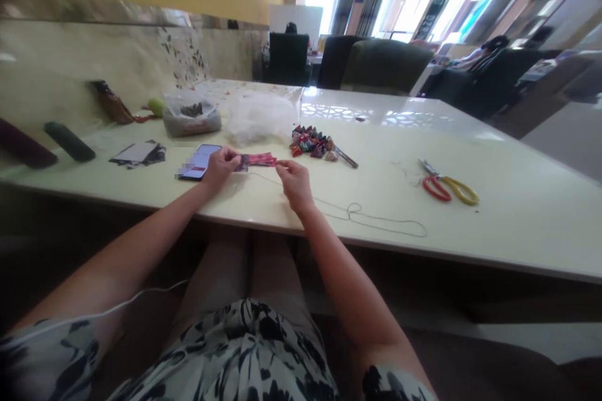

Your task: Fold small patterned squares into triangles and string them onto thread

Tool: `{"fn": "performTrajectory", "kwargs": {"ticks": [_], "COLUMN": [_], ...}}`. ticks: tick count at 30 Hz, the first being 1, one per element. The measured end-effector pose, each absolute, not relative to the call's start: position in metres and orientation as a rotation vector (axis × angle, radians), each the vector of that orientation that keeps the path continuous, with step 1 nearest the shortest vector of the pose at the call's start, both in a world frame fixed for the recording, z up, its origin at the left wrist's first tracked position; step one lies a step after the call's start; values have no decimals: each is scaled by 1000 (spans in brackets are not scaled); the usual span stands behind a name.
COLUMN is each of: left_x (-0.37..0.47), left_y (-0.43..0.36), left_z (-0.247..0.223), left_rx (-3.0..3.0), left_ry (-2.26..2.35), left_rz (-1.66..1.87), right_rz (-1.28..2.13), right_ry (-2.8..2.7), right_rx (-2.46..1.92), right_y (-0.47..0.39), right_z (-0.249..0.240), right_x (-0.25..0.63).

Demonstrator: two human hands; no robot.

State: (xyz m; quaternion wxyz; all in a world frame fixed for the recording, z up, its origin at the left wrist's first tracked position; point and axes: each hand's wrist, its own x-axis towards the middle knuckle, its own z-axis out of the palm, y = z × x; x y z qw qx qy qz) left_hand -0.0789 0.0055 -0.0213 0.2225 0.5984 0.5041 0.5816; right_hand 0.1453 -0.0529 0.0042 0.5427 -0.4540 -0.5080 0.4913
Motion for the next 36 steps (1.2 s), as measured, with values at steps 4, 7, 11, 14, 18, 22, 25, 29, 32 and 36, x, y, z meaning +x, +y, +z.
{"fn": "performTrajectory", "kwargs": {"ticks": [4, 7, 11, 14, 18, 22, 25, 29, 32, 36], "left_x": [-77, -80, -84, -84, -82, -83, -84, -83, -82, -80], "left_y": [4, 8, 11, 8, 5, 6, 7, 7, 5, 2], "left_z": [-21, -24, -27, -25, -20, -16, -17, -19, -16, -11], "left_rx": [1613, 1599, 1580, 1570, 1490, 1373, 1330, 1317, 1280, 1246], "left_ry": [1347, 1325, 1296, 1279, 1303, 1373, 1397, 1370, 1354, 1362], "left_rz": [1588, 1593, 1594, 1606, 1688, 1774, 1795, 1796, 1807, 1814], "right_rz": [1445, 1560, 1644, 1732, 1915, 2081, 2070, 1928, 1756, 1610], "right_ry": [-1268, -1290, -1330, -1391, -1552, -1652, -1533, -1352, -1246, -1143], "right_rx": [-1042, -1031, -1039, -1022, -1027, -1028, -960, -898, -862, -820], "right_y": [-33, -21, -7, 1, 4, -5, -14, -19, -22, -33], "right_z": [15, 11, 3, 4, 12, 17, 20, 30, 39, 51], "right_x": [119, 104, 98, 102, 112, 123, 135, 157, 176, 199]}}
